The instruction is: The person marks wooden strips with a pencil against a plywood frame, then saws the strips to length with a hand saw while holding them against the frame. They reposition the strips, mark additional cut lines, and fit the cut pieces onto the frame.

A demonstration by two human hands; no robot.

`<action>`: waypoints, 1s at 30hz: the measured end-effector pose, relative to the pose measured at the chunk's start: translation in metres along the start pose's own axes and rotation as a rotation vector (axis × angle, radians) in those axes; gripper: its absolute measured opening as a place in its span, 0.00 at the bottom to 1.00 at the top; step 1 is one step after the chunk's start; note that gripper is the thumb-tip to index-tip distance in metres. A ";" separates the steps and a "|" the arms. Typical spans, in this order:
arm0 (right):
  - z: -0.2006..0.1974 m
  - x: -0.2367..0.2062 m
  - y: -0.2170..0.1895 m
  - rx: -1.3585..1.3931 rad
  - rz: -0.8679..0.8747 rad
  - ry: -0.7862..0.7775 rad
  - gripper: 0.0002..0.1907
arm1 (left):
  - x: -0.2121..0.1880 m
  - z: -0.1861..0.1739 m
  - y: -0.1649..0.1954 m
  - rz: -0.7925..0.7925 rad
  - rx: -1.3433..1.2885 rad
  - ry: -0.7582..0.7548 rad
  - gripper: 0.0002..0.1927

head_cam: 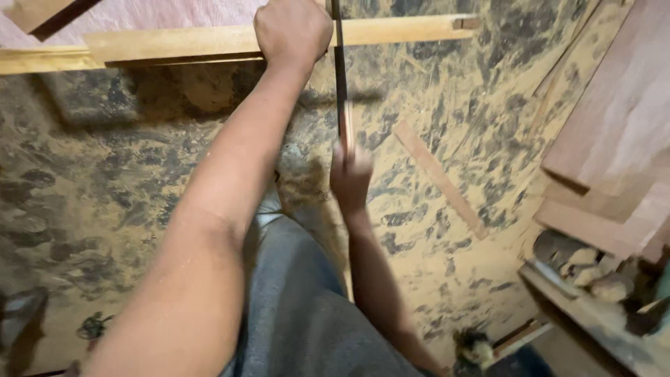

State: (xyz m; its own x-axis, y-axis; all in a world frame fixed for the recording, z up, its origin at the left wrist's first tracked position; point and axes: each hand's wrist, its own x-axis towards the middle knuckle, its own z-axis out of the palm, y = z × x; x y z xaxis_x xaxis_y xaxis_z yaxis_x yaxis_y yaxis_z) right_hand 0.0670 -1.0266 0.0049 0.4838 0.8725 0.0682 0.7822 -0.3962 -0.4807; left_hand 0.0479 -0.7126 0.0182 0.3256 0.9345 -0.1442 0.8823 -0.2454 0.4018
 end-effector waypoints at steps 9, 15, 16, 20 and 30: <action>-0.074 -0.080 -0.040 0.145 0.214 -0.098 0.19 | 0.003 -0.005 0.006 -0.025 0.055 0.002 0.14; 0.033 0.081 0.004 0.368 0.153 0.053 0.07 | -0.004 -0.001 0.000 0.070 0.080 0.002 0.12; 0.029 0.073 0.003 0.210 0.019 0.039 0.06 | -0.004 -0.002 0.000 0.071 0.065 0.003 0.12; -0.038 -0.028 -0.026 0.138 0.499 -0.189 0.11 | 0.001 -0.008 0.006 -0.036 0.037 0.033 0.15; 0.000 0.046 -0.022 0.012 -0.067 0.026 0.09 | 0.000 0.008 -0.001 -0.002 0.048 0.051 0.14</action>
State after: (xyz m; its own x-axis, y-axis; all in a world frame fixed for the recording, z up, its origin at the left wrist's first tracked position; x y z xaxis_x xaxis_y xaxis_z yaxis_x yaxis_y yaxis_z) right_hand 0.0723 -0.9777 0.0187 0.4405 0.8893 0.1229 0.8084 -0.3335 -0.4850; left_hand 0.0497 -0.7147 0.0109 0.3068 0.9467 -0.0987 0.8987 -0.2540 0.3576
